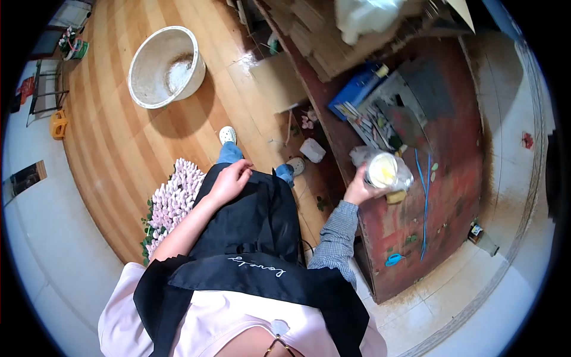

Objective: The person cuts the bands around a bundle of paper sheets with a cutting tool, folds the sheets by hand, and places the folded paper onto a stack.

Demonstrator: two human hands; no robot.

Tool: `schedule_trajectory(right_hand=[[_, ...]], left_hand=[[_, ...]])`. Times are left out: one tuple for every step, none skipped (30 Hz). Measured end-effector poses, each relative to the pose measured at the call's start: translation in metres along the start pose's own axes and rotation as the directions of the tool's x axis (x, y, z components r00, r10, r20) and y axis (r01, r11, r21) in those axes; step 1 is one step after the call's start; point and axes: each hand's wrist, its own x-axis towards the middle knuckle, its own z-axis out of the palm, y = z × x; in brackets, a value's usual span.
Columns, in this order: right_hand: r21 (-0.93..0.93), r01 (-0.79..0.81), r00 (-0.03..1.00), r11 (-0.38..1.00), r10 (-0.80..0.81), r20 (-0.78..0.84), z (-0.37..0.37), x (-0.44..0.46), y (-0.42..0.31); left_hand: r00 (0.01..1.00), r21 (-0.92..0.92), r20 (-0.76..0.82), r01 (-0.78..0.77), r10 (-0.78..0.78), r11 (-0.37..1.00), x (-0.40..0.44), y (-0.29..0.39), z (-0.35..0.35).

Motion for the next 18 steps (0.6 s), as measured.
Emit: schedule_trajectory(right_hand=[[-0.003, -0.032, 0.999, 0.999, 0.032, -0.001, -0.004, 0.003, -0.015], [0.022, -0.081, 0.997, 0.997, 0.081, -0.011, -0.004, 0.001, -0.022], [0.049, -0.128, 0.991, 0.991, 0.129, -0.021, -0.003, -0.001, -0.030], [0.015, -0.164, 0.986, 0.986, 0.164, -0.010, -0.005, -0.008, -0.036], [0.006, -0.241, 0.970, 0.971, 0.241, -0.030, -0.003, -0.017, -0.052], [0.304, -0.308, 0.942, 0.902, 0.333, -0.035, 0.002, -0.031, -0.052], [0.260, -0.350, 0.916, 0.900, 0.387, -0.105, 0.004, -0.045, -0.073], [0.079, -0.419, 0.881, 0.905, 0.426, -0.206, 0.010, -0.069, -0.070], [-0.071, -0.393, 0.905, 0.917, 0.372, -0.208, 0.019, -0.094, -0.064], [-0.133, -0.336, 0.938, 0.932, 0.319, -0.133, 0.033, -0.121, -0.064], [-0.084, -0.398, 0.917, 0.913, 0.398, -0.022, 0.052, -0.136, -0.096], [-0.058, -0.388, 0.912, 0.920, 0.393, 0.121, 0.071, -0.148, -0.120], [-0.039, -0.474, 0.840, 0.880, 0.465, 0.279, 0.089, -0.149, -0.156], [0.096, -0.443, 0.838, 0.891, 0.374, 0.398, 0.113, -0.160, -0.164], [0.084, -0.415, 0.780, 0.906, 0.307, 0.545, 0.128, -0.150, -0.202], [0.077, -0.385, 0.697, 0.920, 0.235, 0.677, 0.144, -0.127, -0.248], [0.066, -0.305, 0.604, 0.950, 0.139, 0.785, 0.162, -0.110, -0.269], [0.066, -0.223, 0.484, 0.973, 0.051, 0.874, 0.180, -0.095, -0.285]], left_hand=[[0.999, -0.034, 0.036, 0.002, -0.001, 0.999, 0.004, -0.004, -0.014], [0.998, -0.021, 0.050, -0.038, 0.039, 0.999, 0.007, -0.008, -0.031], [0.998, -0.047, 0.046, -0.043, 0.045, 0.998, 0.011, -0.018, -0.047], [0.998, -0.073, 0.040, -0.051, 0.054, 0.996, 0.016, -0.029, -0.065], [0.999, -0.084, 0.032, -0.030, 0.033, 0.996, 0.020, -0.037, -0.087], [0.999, -0.095, 0.021, -0.036, 0.038, 0.995, 0.021, -0.047, -0.107], [0.999, -0.127, -0.034, -0.008, 0.003, 0.992, 0.025, -0.060, -0.128], [0.995, -0.159, -0.092, 0.011, -0.025, 0.987, 0.031, -0.070, -0.148], [0.987, -0.186, -0.145, 0.045, -0.073, 0.982, 0.036, -0.081, -0.165], [0.977, -0.205, -0.196, 0.047, -0.088, 0.978, 0.041, -0.086, -0.183], [0.971, -0.251, -0.222, 0.029, -0.087, 0.968, 0.049, -0.100, -0.197], [0.966, -0.297, -0.243, 0.013, -0.089, 0.955, 0.058, -0.115, -0.208], [0.964, -0.302, -0.254, 0.002, -0.082, 0.953, 0.068, -0.119, -0.222], [0.955, -0.314, -0.284, -0.008, -0.086, 0.949, 0.078, -0.121, -0.233], [0.945, -0.328, -0.313, -0.018, -0.091, 0.945, 0.091, -0.121, -0.242], [0.943, -0.335, -0.321, -0.031, -0.083, 0.942, 0.107, -0.122, -0.248], [0.945, -0.381, -0.311, -0.027, -0.101, 0.924, 0.125, -0.122, -0.253], [0.947, -0.425, -0.298, -0.019, -0.120, 0.905, 0.141, -0.118, -0.262]])
